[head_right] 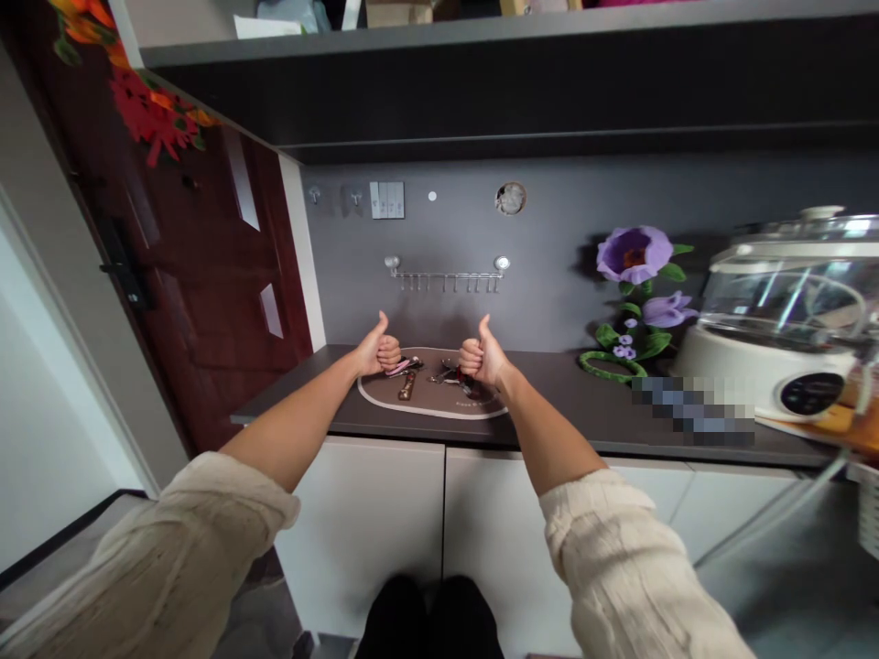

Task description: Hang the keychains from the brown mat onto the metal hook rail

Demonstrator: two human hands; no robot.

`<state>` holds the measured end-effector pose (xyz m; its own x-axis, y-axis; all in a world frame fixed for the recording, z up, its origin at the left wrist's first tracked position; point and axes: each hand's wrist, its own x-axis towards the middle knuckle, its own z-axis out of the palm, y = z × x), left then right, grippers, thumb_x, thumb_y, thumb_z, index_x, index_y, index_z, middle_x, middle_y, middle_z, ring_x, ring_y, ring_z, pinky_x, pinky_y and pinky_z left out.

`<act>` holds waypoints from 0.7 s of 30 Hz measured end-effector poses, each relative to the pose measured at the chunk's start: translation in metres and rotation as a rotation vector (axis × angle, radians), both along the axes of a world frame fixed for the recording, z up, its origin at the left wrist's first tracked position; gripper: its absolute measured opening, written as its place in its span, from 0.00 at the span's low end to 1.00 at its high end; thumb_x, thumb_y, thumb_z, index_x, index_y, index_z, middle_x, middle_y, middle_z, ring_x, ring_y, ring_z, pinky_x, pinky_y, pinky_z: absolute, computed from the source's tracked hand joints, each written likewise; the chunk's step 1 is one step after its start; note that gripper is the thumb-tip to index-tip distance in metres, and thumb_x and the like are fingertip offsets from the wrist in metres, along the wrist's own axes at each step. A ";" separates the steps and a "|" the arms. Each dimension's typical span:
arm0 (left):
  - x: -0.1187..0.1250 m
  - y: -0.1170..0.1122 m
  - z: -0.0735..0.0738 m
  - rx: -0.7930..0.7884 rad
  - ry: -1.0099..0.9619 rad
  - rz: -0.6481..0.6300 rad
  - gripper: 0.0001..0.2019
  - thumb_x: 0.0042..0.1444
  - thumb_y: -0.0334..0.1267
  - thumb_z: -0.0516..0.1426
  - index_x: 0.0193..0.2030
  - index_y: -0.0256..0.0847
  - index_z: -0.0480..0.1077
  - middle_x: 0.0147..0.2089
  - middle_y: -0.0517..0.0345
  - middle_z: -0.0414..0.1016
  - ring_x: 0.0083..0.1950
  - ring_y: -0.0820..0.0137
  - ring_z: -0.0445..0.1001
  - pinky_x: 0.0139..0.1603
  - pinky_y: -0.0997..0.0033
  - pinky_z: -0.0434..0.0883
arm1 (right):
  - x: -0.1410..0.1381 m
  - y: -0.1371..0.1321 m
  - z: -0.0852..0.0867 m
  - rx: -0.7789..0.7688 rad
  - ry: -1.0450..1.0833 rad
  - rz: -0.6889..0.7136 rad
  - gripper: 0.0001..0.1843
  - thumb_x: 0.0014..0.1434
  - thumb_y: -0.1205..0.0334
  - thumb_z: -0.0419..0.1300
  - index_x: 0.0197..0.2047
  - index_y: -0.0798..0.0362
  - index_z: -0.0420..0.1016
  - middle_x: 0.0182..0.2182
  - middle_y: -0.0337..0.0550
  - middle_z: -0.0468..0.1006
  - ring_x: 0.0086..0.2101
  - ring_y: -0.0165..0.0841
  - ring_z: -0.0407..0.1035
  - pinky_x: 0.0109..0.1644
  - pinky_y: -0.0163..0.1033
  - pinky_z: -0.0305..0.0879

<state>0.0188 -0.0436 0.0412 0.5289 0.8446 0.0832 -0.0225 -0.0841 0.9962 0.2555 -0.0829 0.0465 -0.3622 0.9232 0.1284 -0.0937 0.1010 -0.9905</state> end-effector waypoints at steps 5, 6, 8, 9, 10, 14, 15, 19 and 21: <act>-0.003 0.001 -0.001 0.002 -0.010 -0.003 0.31 0.38 0.70 0.28 0.12 0.42 0.40 0.10 0.65 0.38 0.13 0.80 0.41 0.16 0.74 0.45 | -0.001 0.001 -0.002 -0.027 0.041 0.014 0.34 0.41 0.27 0.27 0.12 0.51 0.39 0.08 0.31 0.41 0.12 0.22 0.37 0.15 0.31 0.39; -0.004 0.002 0.001 0.012 -0.012 0.002 0.31 0.38 0.70 0.28 0.12 0.42 0.40 0.10 0.65 0.38 0.13 0.80 0.41 0.16 0.74 0.45 | -0.002 0.001 0.000 -0.021 0.031 0.010 0.34 0.41 0.27 0.27 0.12 0.51 0.39 0.08 0.31 0.41 0.12 0.22 0.37 0.15 0.31 0.39; -0.004 0.003 0.008 0.036 -0.008 0.027 0.30 0.40 0.70 0.29 0.12 0.42 0.41 0.10 0.66 0.38 0.13 0.80 0.42 0.16 0.74 0.46 | -0.005 0.003 0.006 -0.007 0.005 -0.006 0.34 0.41 0.27 0.27 0.13 0.51 0.39 0.08 0.31 0.41 0.12 0.22 0.37 0.15 0.31 0.39; -0.004 0.005 0.010 0.053 -0.005 0.047 0.30 0.41 0.69 0.30 0.12 0.42 0.42 0.10 0.66 0.38 0.13 0.80 0.42 0.16 0.74 0.47 | -0.007 0.004 0.009 -0.003 -0.003 -0.011 0.34 0.41 0.27 0.27 0.13 0.52 0.40 0.08 0.31 0.41 0.12 0.22 0.37 0.15 0.31 0.39; -0.003 0.006 0.012 0.074 -0.006 0.069 0.30 0.43 0.69 0.32 0.13 0.41 0.42 0.10 0.66 0.39 0.13 0.80 0.42 0.16 0.74 0.48 | -0.009 0.006 0.011 -0.002 -0.007 -0.012 0.34 0.42 0.27 0.27 0.13 0.52 0.41 0.08 0.31 0.42 0.12 0.22 0.37 0.15 0.31 0.39; 0.000 0.015 0.016 0.231 -0.011 0.228 0.25 0.48 0.61 0.44 0.16 0.40 0.52 0.10 0.69 0.41 0.13 0.80 0.45 0.18 0.76 0.50 | -0.020 0.016 0.013 0.023 -0.007 -0.034 0.32 0.47 0.30 0.35 0.18 0.52 0.55 0.08 0.28 0.42 0.12 0.22 0.36 0.15 0.31 0.38; 0.001 0.018 0.016 0.289 0.006 0.295 0.22 0.48 0.57 0.48 0.19 0.40 0.55 0.11 0.69 0.44 0.14 0.80 0.47 0.19 0.76 0.51 | -0.024 0.020 0.013 0.042 -0.014 -0.065 0.30 0.49 0.32 0.38 0.21 0.53 0.59 0.08 0.28 0.42 0.12 0.22 0.36 0.15 0.30 0.37; 0.002 0.033 0.013 0.532 0.178 0.545 0.09 0.48 0.43 0.54 0.27 0.38 0.63 0.16 0.66 0.59 0.19 0.79 0.57 0.24 0.77 0.56 | -0.041 0.037 0.009 0.141 -0.091 -0.274 0.15 0.50 0.50 0.55 0.32 0.54 0.65 0.12 0.29 0.56 0.13 0.21 0.48 0.17 0.29 0.45; 0.002 0.040 0.008 0.641 0.269 0.619 0.07 0.49 0.39 0.53 0.29 0.37 0.65 0.19 0.64 0.63 0.21 0.78 0.60 0.26 0.76 0.58 | -0.050 0.047 0.004 0.179 -0.142 -0.339 0.10 0.48 0.60 0.58 0.35 0.54 0.65 0.18 0.32 0.64 0.17 0.21 0.55 0.21 0.28 0.52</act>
